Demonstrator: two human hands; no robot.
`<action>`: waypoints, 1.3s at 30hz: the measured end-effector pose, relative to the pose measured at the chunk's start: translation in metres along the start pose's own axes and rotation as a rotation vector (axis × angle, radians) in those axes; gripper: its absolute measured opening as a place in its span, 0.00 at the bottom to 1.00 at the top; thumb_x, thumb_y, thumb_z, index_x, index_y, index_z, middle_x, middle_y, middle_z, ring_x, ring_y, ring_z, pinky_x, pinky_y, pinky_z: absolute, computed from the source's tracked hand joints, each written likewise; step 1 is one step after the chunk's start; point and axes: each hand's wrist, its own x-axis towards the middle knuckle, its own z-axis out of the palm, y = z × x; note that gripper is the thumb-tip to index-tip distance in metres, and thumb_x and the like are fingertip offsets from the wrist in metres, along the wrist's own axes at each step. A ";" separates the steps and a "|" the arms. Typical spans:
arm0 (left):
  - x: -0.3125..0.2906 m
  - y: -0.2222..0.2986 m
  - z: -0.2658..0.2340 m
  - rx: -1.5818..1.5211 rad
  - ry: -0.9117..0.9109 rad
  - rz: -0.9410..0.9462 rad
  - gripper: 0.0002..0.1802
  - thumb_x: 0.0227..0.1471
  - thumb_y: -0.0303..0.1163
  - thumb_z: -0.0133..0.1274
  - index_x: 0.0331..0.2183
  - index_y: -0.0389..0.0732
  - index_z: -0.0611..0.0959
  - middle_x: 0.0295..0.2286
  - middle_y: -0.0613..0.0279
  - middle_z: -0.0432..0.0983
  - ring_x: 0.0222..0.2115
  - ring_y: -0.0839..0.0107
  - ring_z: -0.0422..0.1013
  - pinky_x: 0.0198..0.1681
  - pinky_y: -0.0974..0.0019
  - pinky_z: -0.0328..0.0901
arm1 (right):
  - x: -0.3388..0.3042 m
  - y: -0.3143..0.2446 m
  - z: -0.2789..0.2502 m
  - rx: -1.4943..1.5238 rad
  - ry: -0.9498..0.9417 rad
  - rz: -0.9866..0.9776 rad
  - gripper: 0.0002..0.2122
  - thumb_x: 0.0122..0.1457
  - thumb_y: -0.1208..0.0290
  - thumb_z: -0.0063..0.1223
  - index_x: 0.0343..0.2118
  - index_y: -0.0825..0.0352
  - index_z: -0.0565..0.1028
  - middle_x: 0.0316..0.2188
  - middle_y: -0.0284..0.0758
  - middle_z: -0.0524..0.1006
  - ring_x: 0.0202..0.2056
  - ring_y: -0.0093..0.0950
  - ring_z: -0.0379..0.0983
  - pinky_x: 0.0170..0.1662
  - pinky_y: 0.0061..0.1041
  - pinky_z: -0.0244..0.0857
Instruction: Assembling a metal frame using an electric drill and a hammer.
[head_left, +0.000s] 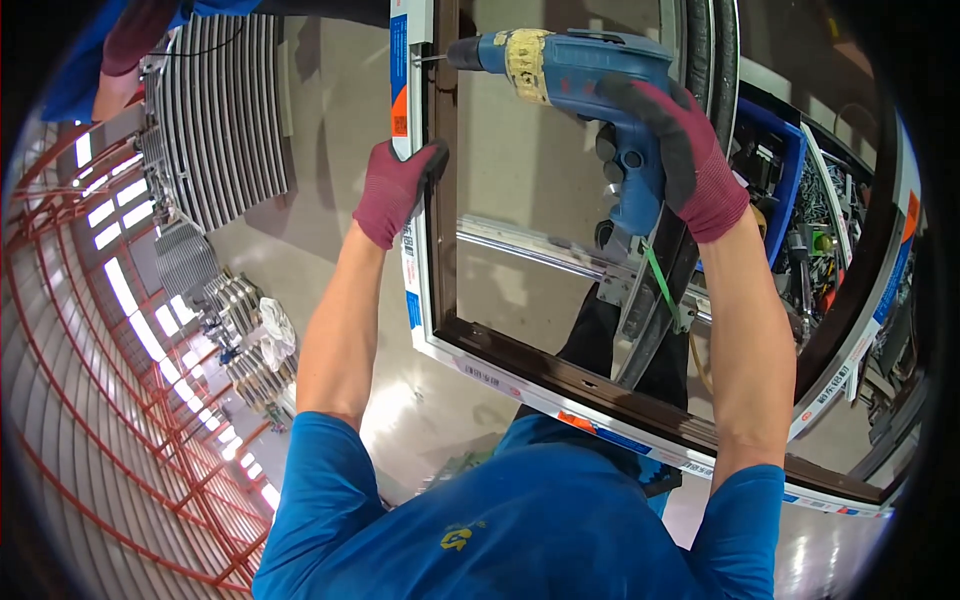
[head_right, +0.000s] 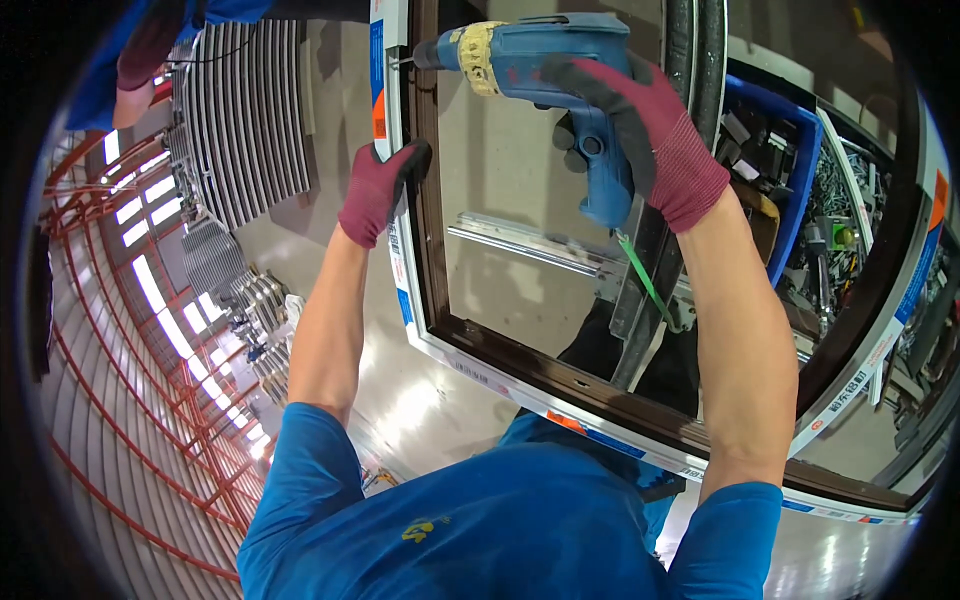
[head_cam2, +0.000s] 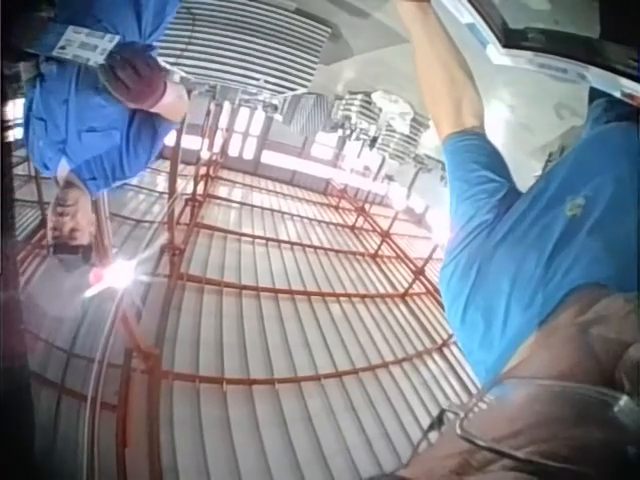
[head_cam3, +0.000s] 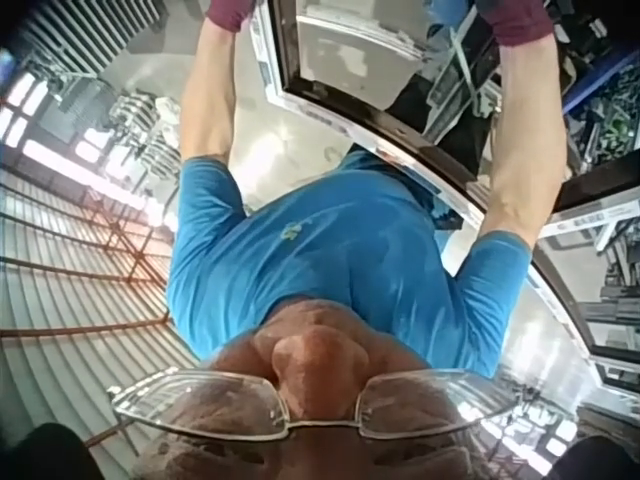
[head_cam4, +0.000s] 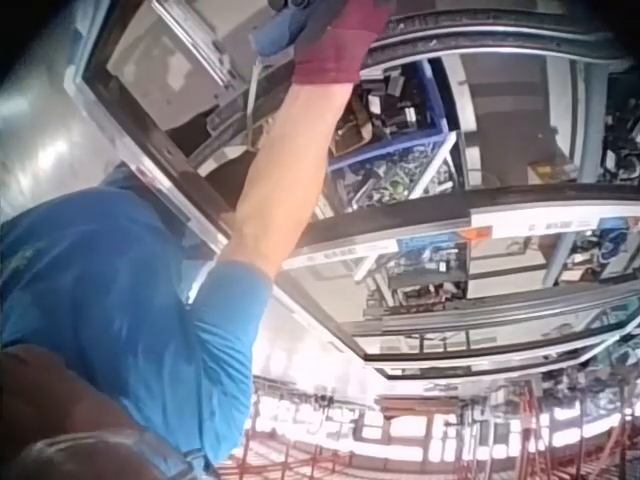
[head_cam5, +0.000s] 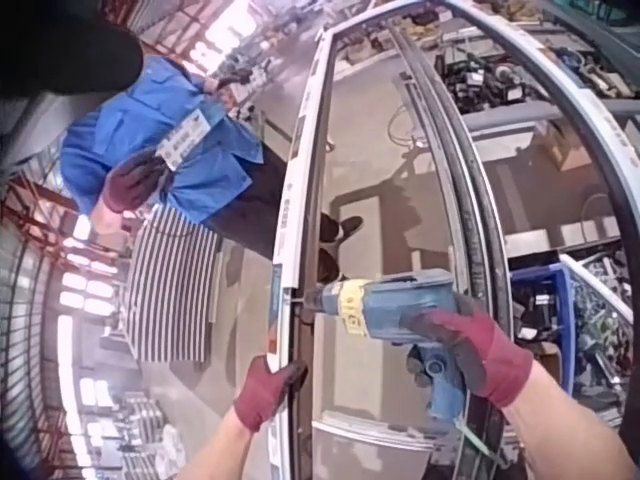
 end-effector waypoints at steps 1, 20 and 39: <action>-0.001 0.003 0.001 0.002 -0.003 -0.001 0.15 0.57 0.37 0.62 0.29 0.32 0.84 0.21 0.63 0.78 0.22 0.75 0.71 0.29 0.66 0.66 | 0.001 0.000 -0.001 -0.017 0.013 0.016 0.20 0.63 0.56 0.63 0.49 0.66 0.76 0.32 0.34 0.78 0.26 0.22 0.78 0.28 0.26 0.76; -0.005 0.011 0.003 -0.004 -0.011 -0.030 0.14 0.57 0.36 0.61 0.30 0.33 0.83 0.21 0.63 0.77 0.20 0.74 0.70 0.26 0.67 0.65 | 0.012 0.013 0.006 -0.061 0.044 0.004 0.23 0.63 0.51 0.61 0.50 0.67 0.75 0.33 0.35 0.78 0.27 0.24 0.79 0.29 0.28 0.77; 0.006 -0.003 -0.003 -0.101 -0.050 -0.036 0.14 0.57 0.35 0.63 0.34 0.31 0.85 0.24 0.62 0.80 0.21 0.74 0.71 0.27 0.67 0.66 | 0.028 0.025 0.031 -0.009 0.046 -0.021 0.22 0.61 0.55 0.64 0.51 0.65 0.75 0.38 0.37 0.79 0.27 0.23 0.77 0.30 0.27 0.75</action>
